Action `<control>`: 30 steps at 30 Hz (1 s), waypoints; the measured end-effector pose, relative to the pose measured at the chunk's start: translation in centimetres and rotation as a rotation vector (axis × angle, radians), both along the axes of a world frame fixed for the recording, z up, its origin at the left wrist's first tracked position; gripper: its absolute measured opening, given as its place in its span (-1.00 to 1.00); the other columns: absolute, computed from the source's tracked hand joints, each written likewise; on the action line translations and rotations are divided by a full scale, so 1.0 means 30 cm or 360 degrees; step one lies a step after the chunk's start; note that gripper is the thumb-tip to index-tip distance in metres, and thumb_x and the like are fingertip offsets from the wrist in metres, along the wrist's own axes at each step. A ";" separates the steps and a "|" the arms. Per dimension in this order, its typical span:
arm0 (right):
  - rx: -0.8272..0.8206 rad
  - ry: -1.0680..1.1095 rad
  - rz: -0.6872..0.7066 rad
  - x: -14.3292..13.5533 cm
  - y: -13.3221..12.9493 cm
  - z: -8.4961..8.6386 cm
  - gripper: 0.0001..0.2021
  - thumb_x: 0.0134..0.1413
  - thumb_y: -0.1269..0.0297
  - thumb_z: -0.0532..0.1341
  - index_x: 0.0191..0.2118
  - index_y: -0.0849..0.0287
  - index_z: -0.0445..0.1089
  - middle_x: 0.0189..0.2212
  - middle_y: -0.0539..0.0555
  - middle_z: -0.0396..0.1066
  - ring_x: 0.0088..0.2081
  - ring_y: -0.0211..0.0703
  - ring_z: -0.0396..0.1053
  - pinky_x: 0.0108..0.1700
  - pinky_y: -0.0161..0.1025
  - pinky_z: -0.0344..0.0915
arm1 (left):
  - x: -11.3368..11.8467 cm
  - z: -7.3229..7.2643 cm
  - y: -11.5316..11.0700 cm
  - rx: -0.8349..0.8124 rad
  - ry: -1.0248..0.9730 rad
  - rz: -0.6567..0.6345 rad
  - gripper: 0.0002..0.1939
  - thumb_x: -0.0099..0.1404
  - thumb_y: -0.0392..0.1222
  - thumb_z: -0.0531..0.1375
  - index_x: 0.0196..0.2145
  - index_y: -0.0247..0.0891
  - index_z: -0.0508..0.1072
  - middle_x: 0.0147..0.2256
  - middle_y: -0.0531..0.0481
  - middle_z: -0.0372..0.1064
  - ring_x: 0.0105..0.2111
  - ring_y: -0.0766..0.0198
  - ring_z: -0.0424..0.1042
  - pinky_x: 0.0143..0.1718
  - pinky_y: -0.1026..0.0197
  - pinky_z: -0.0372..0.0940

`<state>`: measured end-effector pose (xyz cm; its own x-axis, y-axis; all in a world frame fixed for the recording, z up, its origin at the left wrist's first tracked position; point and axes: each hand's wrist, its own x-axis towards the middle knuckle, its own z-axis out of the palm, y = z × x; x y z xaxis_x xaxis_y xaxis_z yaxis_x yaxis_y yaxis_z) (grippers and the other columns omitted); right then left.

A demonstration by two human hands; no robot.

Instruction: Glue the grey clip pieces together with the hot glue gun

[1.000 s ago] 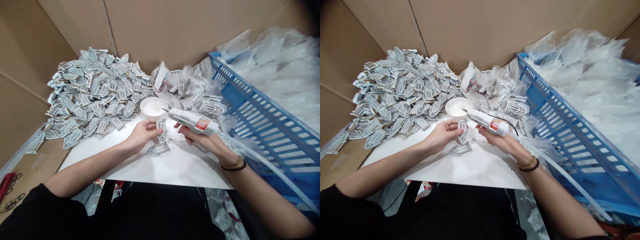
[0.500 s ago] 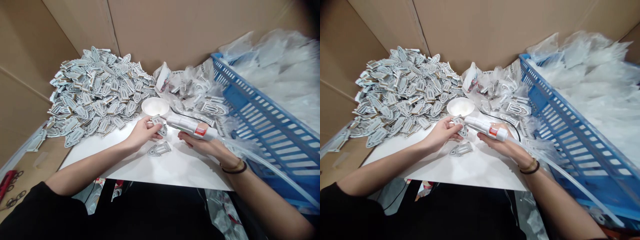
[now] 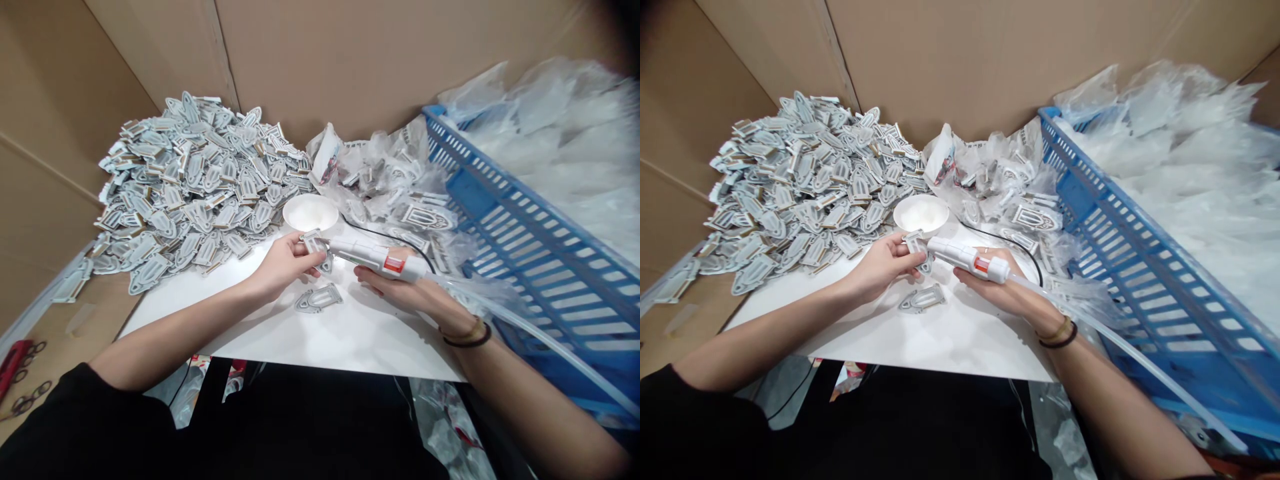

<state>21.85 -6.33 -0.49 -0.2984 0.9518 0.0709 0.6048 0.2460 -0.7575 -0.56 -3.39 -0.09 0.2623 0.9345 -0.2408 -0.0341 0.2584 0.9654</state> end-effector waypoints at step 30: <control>-0.0053 0.0124 -0.0142 -0.011 -0.001 0.008 -0.65 0.09 0.01 0.23 -0.58 0.07 0.27 -0.66 0.01 0.32 -0.60 -0.20 0.24 -0.56 -0.25 0.13 | 0.022 0.043 -0.015 -0.0126 -0.0062 0.0007 -0.86 0.12 -0.46 0.26 -0.31 -0.40 0.51 -0.48 0.00 0.46 -0.63 0.44 0.32 -0.57 0.34 0.29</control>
